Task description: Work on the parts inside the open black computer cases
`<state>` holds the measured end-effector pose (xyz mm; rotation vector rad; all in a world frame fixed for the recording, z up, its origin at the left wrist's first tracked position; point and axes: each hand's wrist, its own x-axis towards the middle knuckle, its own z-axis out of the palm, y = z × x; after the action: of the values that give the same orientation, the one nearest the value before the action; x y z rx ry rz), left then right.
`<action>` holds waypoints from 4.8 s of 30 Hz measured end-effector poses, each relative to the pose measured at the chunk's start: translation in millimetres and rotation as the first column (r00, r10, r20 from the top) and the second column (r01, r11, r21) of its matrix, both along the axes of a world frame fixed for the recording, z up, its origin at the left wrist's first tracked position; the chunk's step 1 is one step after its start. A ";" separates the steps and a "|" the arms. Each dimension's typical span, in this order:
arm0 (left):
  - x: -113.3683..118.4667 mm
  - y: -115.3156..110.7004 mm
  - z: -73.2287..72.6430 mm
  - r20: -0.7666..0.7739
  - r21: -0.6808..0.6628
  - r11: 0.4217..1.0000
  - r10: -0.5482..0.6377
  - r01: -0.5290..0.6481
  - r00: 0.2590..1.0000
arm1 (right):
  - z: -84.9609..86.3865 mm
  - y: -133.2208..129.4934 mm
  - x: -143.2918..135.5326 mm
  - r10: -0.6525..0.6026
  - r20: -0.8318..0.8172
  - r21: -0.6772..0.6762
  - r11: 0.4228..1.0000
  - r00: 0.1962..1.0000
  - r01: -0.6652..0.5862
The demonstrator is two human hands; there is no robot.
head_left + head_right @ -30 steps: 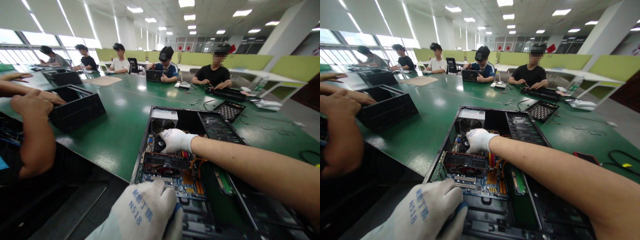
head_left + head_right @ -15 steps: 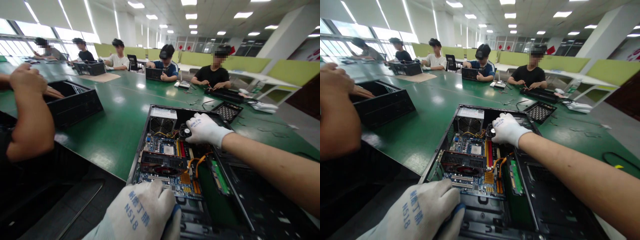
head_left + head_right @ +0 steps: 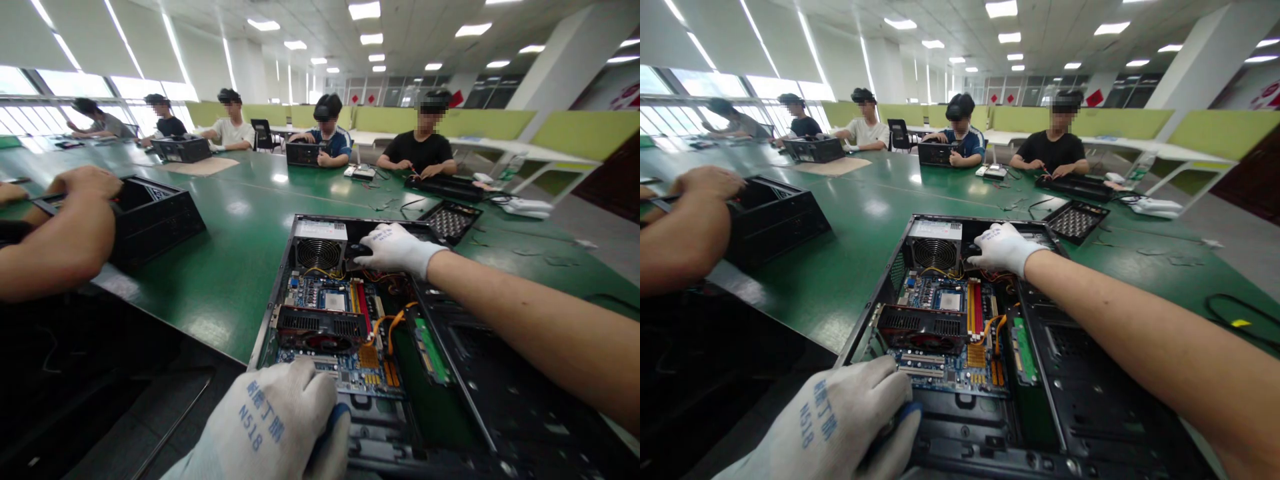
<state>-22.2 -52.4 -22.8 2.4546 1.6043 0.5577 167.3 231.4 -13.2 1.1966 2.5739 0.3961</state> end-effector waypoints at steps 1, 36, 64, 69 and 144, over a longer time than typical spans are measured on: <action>-0.5 0.0 -1.9 0.007 -0.007 1.000 0.000 0.000 1.000 | 4.6 -4.5 6.0 0.015 -0.032 -0.008 1.000 0.999 -0.016; 32.7 237.0 -69.0 -0.573 -0.507 0.861 -0.302 -0.040 0.762 | -9.5 -76.2 129.9 -0.035 -0.767 -0.183 0.969 0.640 -0.166; 39.6 237.5 -59.7 -0.641 -0.468 0.880 -0.271 -0.085 0.718 | -11.9 -75.4 127.7 -0.007 -0.767 -0.155 0.972 0.641 -0.176; 38.1 238.1 -61.8 -0.636 -0.462 0.883 -0.267 -0.080 0.724 | -11.0 -75.5 126.6 -0.019 -0.767 -0.168 0.971 0.642 -0.172; -44.2 12.9 -3.2 -0.092 0.118 0.993 -0.005 0.016 0.996 | -78.1 -87.2 80.1 -0.517 -0.850 -0.523 0.851 0.098 -0.050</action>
<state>-66.5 -39.5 -26.1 2.6091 1.6355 0.5625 247.4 144.1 -91.3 2.0932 2.8563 -1.6300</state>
